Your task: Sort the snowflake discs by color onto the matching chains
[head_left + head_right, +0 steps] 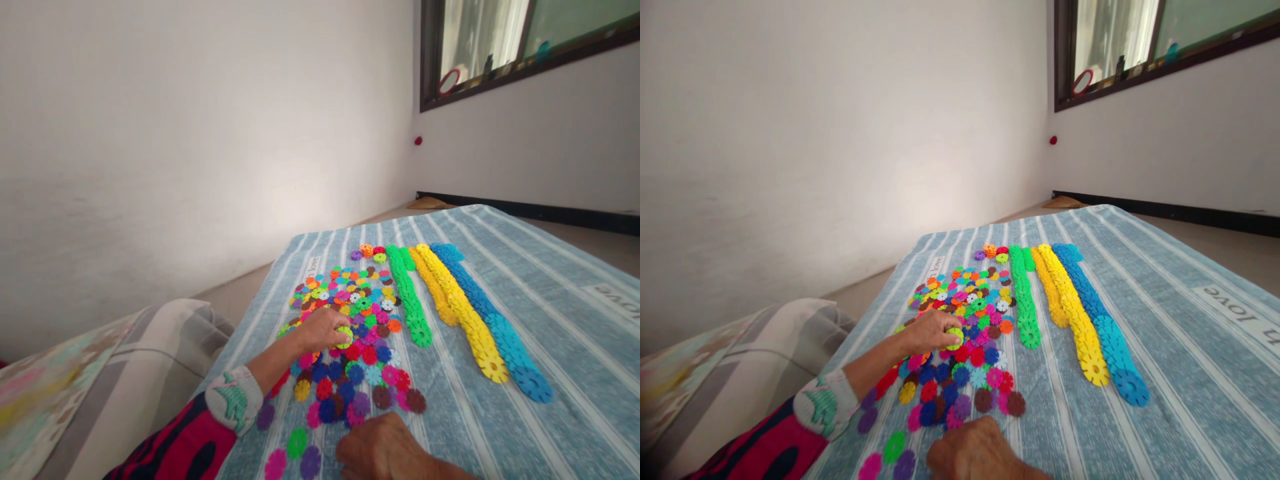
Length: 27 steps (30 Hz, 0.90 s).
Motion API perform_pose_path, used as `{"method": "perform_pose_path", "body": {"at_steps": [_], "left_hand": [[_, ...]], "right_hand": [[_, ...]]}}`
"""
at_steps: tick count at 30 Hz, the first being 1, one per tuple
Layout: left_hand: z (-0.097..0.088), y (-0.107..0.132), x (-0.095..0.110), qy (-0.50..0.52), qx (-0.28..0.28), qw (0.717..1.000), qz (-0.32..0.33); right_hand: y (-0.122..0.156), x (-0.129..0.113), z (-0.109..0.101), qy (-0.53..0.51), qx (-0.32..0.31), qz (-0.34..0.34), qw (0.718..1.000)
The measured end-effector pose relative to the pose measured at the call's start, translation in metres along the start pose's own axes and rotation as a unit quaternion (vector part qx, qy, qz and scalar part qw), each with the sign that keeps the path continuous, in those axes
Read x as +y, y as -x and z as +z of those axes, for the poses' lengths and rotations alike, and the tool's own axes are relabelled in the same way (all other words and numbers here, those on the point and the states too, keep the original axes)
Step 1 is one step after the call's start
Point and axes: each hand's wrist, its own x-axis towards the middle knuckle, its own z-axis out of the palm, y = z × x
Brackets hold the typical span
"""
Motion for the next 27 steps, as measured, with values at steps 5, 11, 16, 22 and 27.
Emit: {"method": "perform_pose_path", "body": {"at_steps": [5, 11, 16, 22, 27], "left_hand": [[0.004, 0.000, -0.001, -0.030, 0.040, 0.999, -0.014], [0.006, 0.000, -0.003, 0.018, 0.033, 0.998, -0.049], [0.004, 0.003, 0.001, 0.189, 0.022, 0.974, -0.123], [0.005, 0.015, 0.021, 0.284, -0.003, 0.953, -0.109], [0.012, 0.021, 0.038, 0.332, -0.005, 0.941, -0.065]], "right_hand": [[0.000, 0.001, 0.000, -0.012, 0.011, -0.013, 1.000], [-0.004, 0.002, 0.005, -0.030, 0.000, -0.002, 1.000], [-0.005, 0.008, 0.012, -0.051, 0.033, -0.023, 0.998], [0.006, 0.019, -0.029, 0.036, 0.297, 0.001, 0.954], [0.009, 0.022, -0.065, 0.080, 0.307, 0.089, 0.944]]}}
